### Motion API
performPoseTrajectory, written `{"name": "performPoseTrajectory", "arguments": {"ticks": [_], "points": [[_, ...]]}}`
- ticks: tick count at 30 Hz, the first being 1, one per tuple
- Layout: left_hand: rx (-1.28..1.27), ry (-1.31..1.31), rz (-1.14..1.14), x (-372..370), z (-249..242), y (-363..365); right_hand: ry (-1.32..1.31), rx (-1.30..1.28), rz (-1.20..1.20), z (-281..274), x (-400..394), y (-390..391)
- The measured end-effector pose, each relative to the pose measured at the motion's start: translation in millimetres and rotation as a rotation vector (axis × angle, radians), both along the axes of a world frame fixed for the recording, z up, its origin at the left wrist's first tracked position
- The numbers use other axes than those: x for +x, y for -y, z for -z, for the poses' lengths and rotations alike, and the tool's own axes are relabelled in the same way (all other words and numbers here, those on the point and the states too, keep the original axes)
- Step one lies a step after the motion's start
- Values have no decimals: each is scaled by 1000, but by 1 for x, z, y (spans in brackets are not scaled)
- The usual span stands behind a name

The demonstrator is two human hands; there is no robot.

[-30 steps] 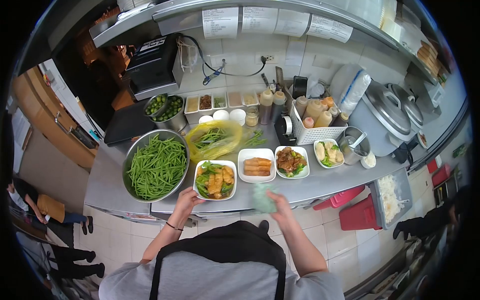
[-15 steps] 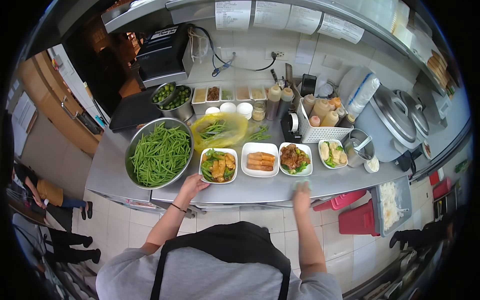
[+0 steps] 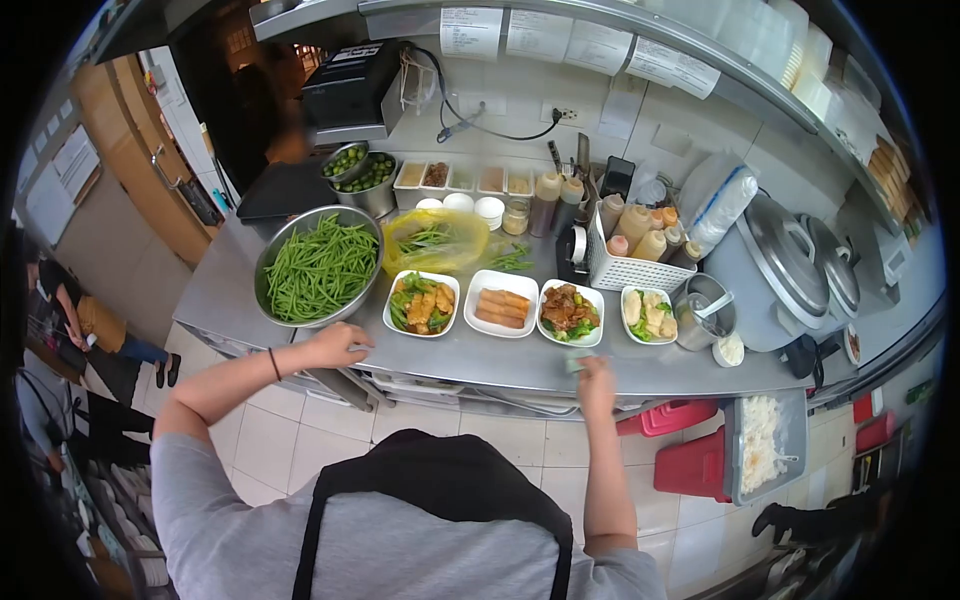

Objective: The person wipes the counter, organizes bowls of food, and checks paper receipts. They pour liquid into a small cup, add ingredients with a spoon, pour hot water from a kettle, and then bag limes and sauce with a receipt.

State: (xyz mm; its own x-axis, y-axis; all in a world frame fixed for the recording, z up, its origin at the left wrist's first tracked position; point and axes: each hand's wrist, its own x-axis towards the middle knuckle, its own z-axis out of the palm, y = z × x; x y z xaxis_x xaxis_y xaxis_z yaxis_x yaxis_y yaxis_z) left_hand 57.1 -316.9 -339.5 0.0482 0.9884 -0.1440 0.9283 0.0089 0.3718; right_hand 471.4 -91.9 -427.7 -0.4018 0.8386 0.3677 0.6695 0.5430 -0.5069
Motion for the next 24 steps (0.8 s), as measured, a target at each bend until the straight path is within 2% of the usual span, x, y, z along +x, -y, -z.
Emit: {"name": "performPoseTrajectory", "arguments": {"ticks": [3,4,5,6,8,10,12,14,15,17,18,20,22,24], "points": [[39,96,-74,23,-25,10,55,-20,69,7,34,-27],[102,157,-131,30,-29,12,76,-26,88,19,40,-37],[118,238,-197,42,-31,13,193,21,42,55,52,-57],[121,231,-205,55,-24,12,185,23,33,64,54,-65],[214,522,-367,78,4,9,166,124,-14,79,56,-66],[240,638,-383,111,33,1,158,85,-8,80,55,-70],[108,813,-431,142,63,-5,170,41,-5,70,59,-68],[51,731,-396,149,98,2,97,105,69,49,60,-58],[11,559,-385,149,112,11,97,85,76,38,62,-50],[-74,231,-376,149,126,34,-198,-133,314,30,74,-30],[-104,224,-357,150,135,49,-195,-159,339,46,82,-23],[-154,31,-414,155,157,80,-469,-306,257,91,95,-9],[-264,11,-427,165,176,105,-439,-280,274,117,101,14],[-357,-9,-453,167,196,119,-303,-495,262,130,108,27]]}}
